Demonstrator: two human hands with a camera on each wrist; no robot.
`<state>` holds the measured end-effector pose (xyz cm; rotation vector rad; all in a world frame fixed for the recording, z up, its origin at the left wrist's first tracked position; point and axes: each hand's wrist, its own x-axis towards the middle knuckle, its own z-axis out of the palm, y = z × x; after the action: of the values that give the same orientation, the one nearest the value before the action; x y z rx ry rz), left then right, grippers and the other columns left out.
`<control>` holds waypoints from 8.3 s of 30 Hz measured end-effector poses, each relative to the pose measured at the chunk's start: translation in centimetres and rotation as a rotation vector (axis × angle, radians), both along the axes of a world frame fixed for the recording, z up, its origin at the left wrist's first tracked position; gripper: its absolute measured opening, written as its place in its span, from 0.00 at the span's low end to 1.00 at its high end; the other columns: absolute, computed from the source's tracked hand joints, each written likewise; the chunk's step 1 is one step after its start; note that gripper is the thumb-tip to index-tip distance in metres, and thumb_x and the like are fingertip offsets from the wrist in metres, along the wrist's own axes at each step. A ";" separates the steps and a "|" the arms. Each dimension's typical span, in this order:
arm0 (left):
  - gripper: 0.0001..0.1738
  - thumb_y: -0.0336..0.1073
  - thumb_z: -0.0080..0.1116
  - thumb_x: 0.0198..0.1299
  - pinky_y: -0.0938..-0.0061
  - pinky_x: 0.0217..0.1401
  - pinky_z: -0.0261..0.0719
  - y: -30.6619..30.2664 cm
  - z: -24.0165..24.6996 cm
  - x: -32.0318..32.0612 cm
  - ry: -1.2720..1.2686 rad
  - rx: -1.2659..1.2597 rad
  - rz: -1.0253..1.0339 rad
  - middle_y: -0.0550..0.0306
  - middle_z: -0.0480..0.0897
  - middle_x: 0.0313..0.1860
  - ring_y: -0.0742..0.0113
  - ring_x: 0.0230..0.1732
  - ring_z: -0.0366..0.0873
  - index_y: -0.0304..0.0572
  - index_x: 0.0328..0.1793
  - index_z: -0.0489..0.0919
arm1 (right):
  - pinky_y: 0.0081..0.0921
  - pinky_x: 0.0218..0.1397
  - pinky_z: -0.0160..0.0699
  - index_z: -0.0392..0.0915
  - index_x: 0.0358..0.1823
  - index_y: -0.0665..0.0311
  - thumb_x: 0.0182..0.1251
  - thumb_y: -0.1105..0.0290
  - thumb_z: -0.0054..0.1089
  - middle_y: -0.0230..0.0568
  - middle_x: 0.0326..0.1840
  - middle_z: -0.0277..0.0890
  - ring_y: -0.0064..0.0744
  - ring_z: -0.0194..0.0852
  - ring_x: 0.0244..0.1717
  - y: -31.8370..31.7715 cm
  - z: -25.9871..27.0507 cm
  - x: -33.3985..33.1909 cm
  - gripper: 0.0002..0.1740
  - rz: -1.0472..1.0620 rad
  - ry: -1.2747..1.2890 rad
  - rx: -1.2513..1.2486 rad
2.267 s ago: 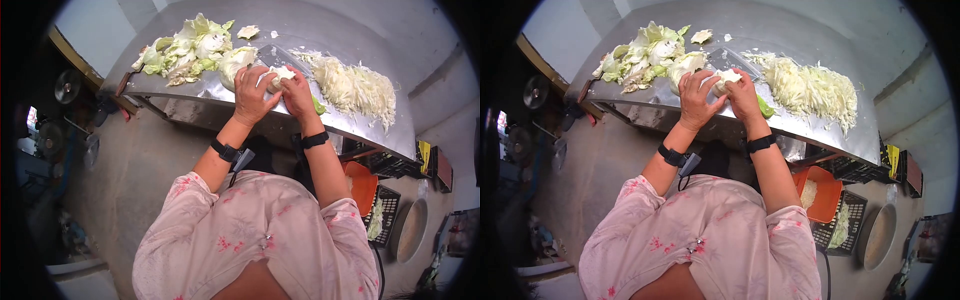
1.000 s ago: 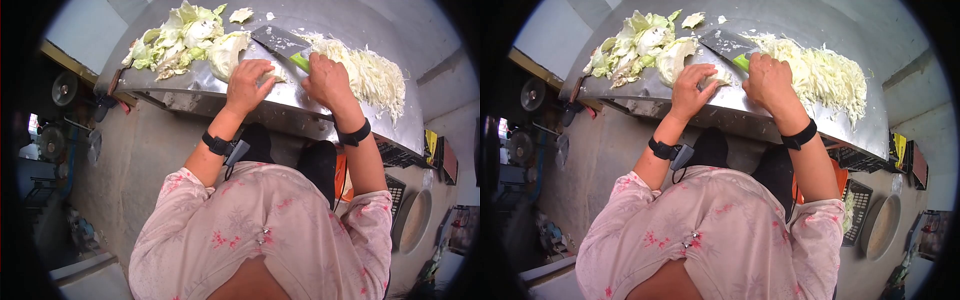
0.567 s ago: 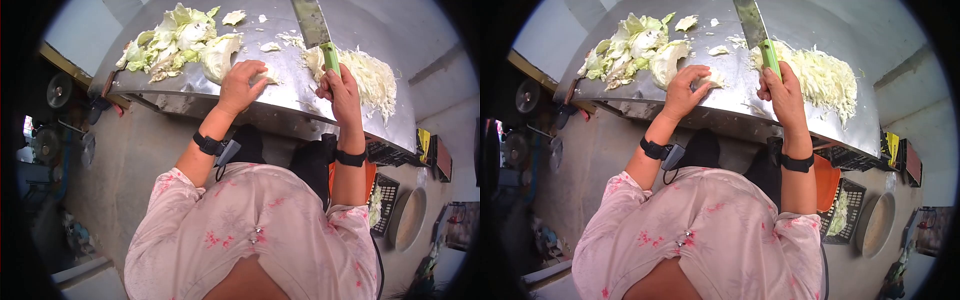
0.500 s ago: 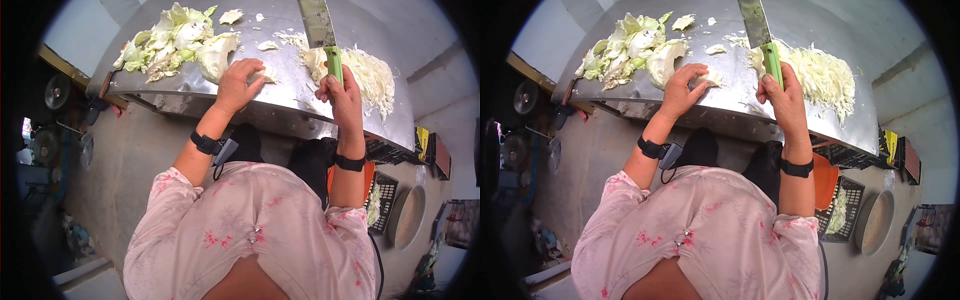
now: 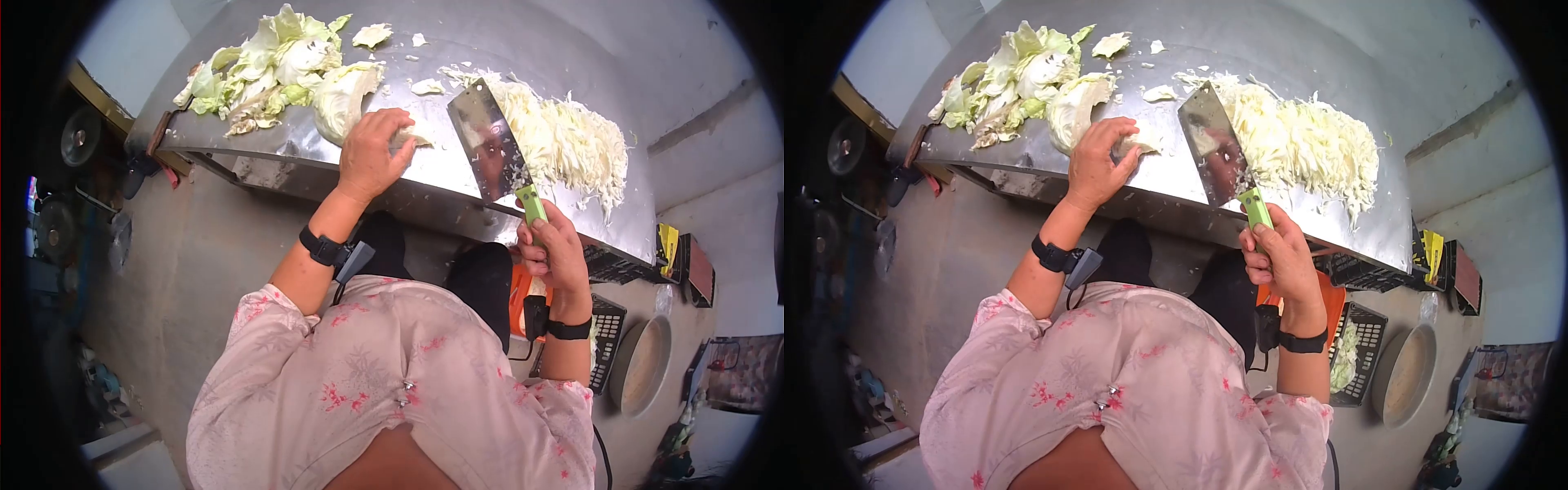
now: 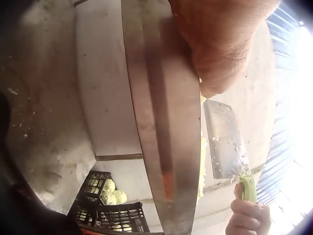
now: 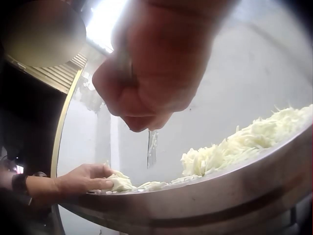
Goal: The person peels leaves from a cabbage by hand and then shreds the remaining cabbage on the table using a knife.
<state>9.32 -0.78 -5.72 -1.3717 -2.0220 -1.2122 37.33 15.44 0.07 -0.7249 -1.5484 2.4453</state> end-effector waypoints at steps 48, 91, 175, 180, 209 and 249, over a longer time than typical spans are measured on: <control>0.10 0.33 0.69 0.54 0.64 0.49 0.79 1.2 1.2 -1.0 0.041 0.032 -0.128 0.58 0.83 0.40 0.54 0.44 0.79 0.47 0.44 0.88 | 0.40 0.38 0.77 0.66 0.65 0.66 0.67 0.73 0.57 0.55 0.31 0.80 0.52 0.82 0.31 -1.8 -6.4 -9.6 0.25 -0.288 0.171 1.013; 0.11 0.29 0.72 0.53 0.67 0.45 0.80 2.3 0.9 0.0 0.159 -0.012 -0.165 0.58 0.86 0.41 0.58 0.43 0.82 0.46 0.44 0.89 | 0.47 0.38 0.75 0.64 0.57 0.75 0.75 0.70 0.52 0.64 0.27 0.76 0.64 0.77 0.32 -1.7 2.5 -8.8 0.17 0.138 0.064 1.096; 0.14 0.28 0.70 0.51 0.67 0.51 0.80 3.7 0.4 3.5 0.241 0.019 -0.207 0.64 0.84 0.45 0.57 0.47 0.77 0.47 0.46 0.86 | 0.43 0.33 0.72 0.65 0.49 0.71 0.76 0.70 0.51 0.56 0.26 0.73 0.52 0.71 0.26 0.6 2.7 -8.1 0.10 0.293 -0.102 1.372; 0.13 0.28 0.70 0.51 0.67 0.51 0.80 3.8 0.5 3.3 0.243 0.032 -0.215 0.64 0.84 0.45 0.57 0.46 0.78 0.46 0.45 0.86 | 0.42 0.33 0.73 0.65 0.49 0.71 0.77 0.70 0.51 0.55 0.26 0.73 0.51 0.70 0.25 2.1 3.7 -8.2 0.11 0.384 -0.148 1.329; 0.14 0.28 0.71 0.50 0.68 0.48 0.81 3.6 0.3 3.4 0.262 0.048 -0.192 0.64 0.84 0.43 0.58 0.45 0.78 0.48 0.45 0.86 | 0.34 0.22 0.75 0.64 0.51 0.67 0.78 0.67 0.49 0.40 0.20 0.67 0.32 0.71 0.19 1.4 1.1 -8.3 0.11 0.383 -0.104 1.410; 0.14 0.27 0.70 0.50 0.66 0.50 0.81 3.4 0.2 3.6 0.226 0.043 -0.195 0.62 0.84 0.44 0.57 0.47 0.79 0.48 0.45 0.87 | 0.50 0.43 0.77 0.67 0.45 0.76 0.72 0.68 0.53 0.69 0.31 0.78 0.70 0.79 0.39 -0.1 3.7 -7.8 0.14 0.221 -0.208 1.226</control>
<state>12.89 2.65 -5.48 -1.6353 -1.7317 -1.1147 29.52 15.35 3.74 -0.5308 -2.7669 1.0471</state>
